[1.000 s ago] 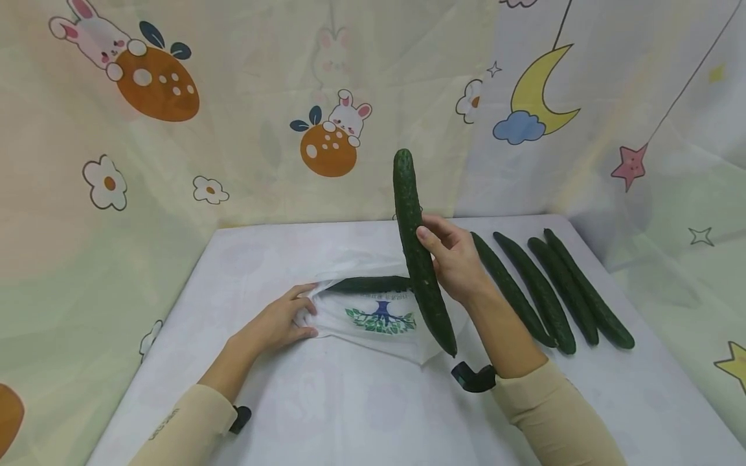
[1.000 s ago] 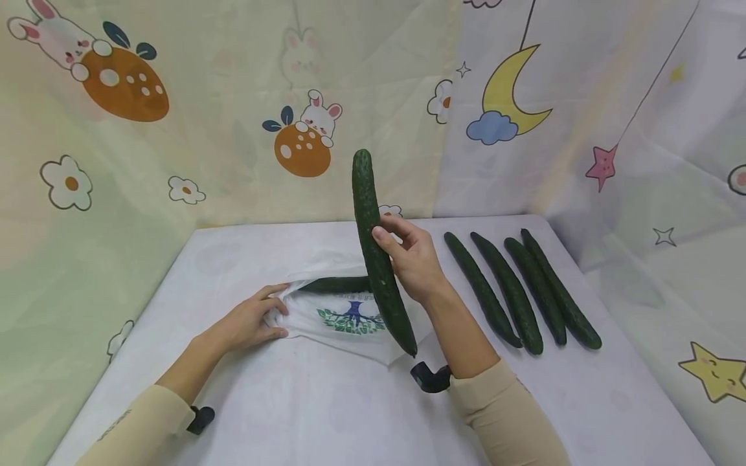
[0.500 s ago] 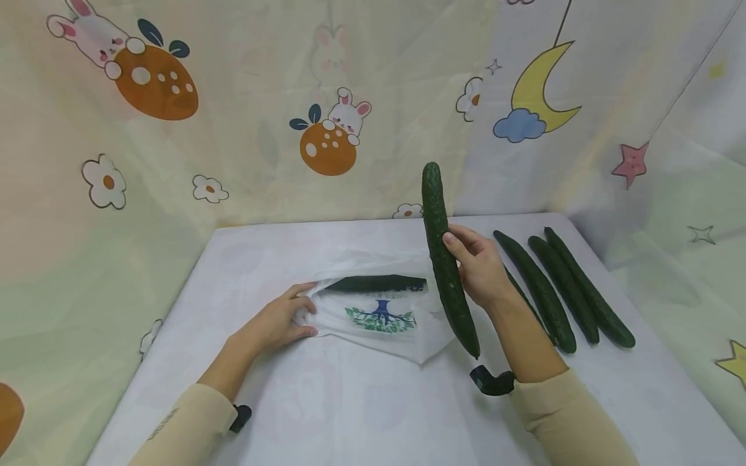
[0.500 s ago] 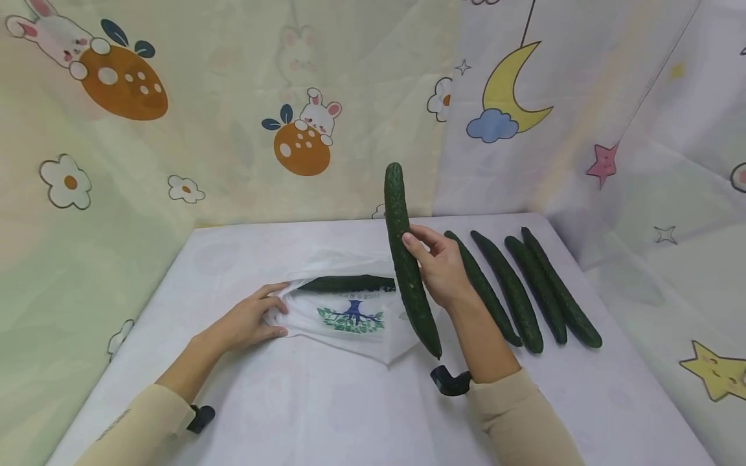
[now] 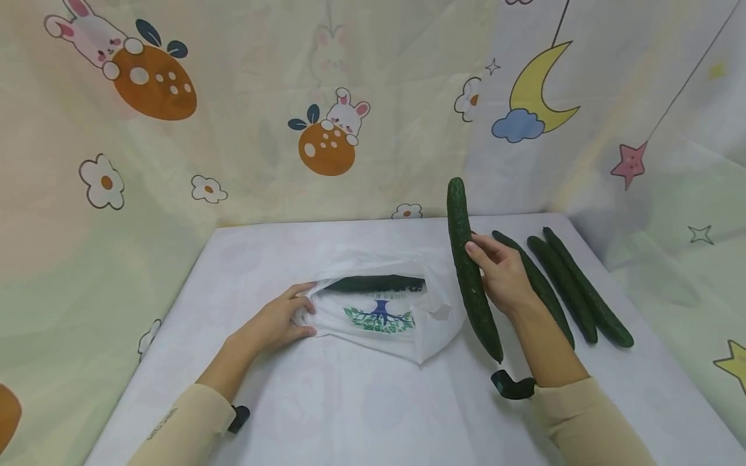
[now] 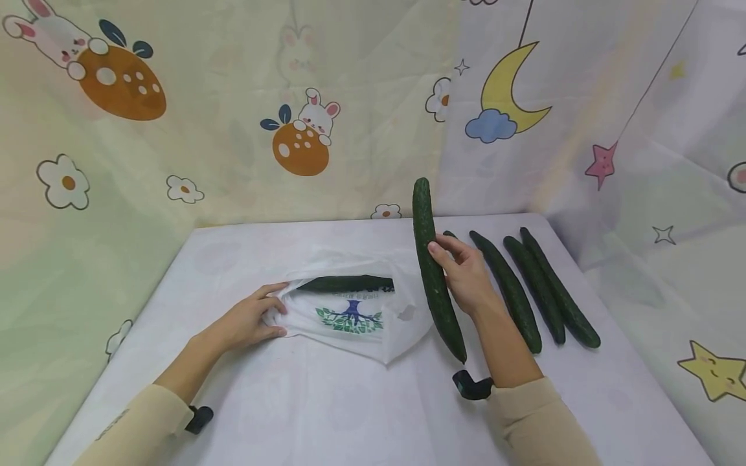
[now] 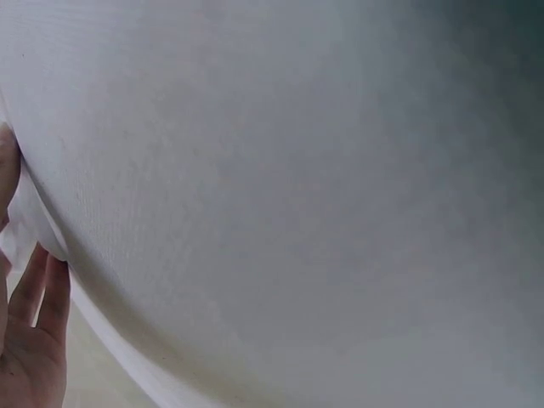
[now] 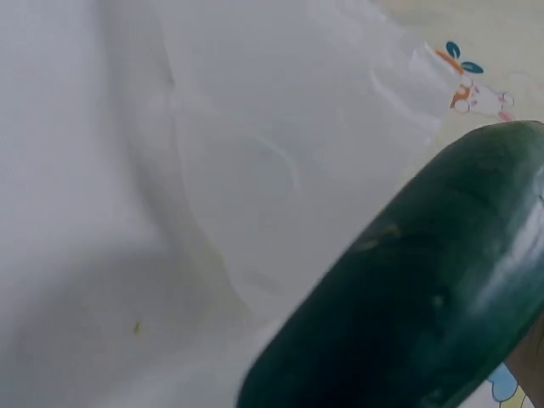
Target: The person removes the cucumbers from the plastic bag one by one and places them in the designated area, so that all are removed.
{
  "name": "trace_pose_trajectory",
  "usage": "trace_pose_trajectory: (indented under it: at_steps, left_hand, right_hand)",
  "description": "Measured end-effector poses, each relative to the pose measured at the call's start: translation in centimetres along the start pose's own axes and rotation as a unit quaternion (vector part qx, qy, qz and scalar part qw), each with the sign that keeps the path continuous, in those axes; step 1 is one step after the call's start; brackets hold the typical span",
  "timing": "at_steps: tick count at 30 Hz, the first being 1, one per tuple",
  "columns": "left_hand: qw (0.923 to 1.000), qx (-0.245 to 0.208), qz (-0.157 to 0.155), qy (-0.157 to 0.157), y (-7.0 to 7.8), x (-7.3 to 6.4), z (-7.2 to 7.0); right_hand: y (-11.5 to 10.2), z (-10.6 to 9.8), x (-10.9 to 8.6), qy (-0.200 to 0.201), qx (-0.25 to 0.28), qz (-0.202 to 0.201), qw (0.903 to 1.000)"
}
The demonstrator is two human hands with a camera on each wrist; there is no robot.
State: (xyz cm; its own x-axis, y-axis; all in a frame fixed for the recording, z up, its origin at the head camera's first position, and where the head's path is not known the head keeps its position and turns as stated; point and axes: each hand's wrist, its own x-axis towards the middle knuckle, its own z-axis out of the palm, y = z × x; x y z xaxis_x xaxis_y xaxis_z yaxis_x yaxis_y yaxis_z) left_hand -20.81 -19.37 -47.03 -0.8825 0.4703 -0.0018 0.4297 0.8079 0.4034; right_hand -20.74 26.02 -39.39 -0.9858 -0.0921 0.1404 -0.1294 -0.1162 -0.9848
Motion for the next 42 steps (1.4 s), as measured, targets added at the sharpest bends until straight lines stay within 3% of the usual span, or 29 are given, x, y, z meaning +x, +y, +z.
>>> trace_pose_trajectory:
  at_steps: [9, 24, 33, 42]
  left_hand:
    - [1.0000, -0.001, 0.001, 0.000, -0.1, 0.0, 0.0]
    - [0.9999, -0.009, -0.003, 0.004, -0.1, -0.2, -0.2]
    - [0.9998, -0.011, 0.014, 0.012, 0.3, 0.0, -0.3]
    - [0.9998, -0.008, 0.012, 0.012, 0.1, -0.1, -0.1]
  right_hand:
    - [1.0, -1.6, -0.1, 0.031, -0.059, 0.054, 0.9963]
    - [2.8, -3.5, 1.1, 0.040, -0.139, 0.083, 0.9860]
    - [3.1, -5.2, 0.5, 0.033, -0.198, 0.096, 0.9749]
    - [3.4, -6.3, 0.5, 0.036, -0.271, 0.105, 0.9560]
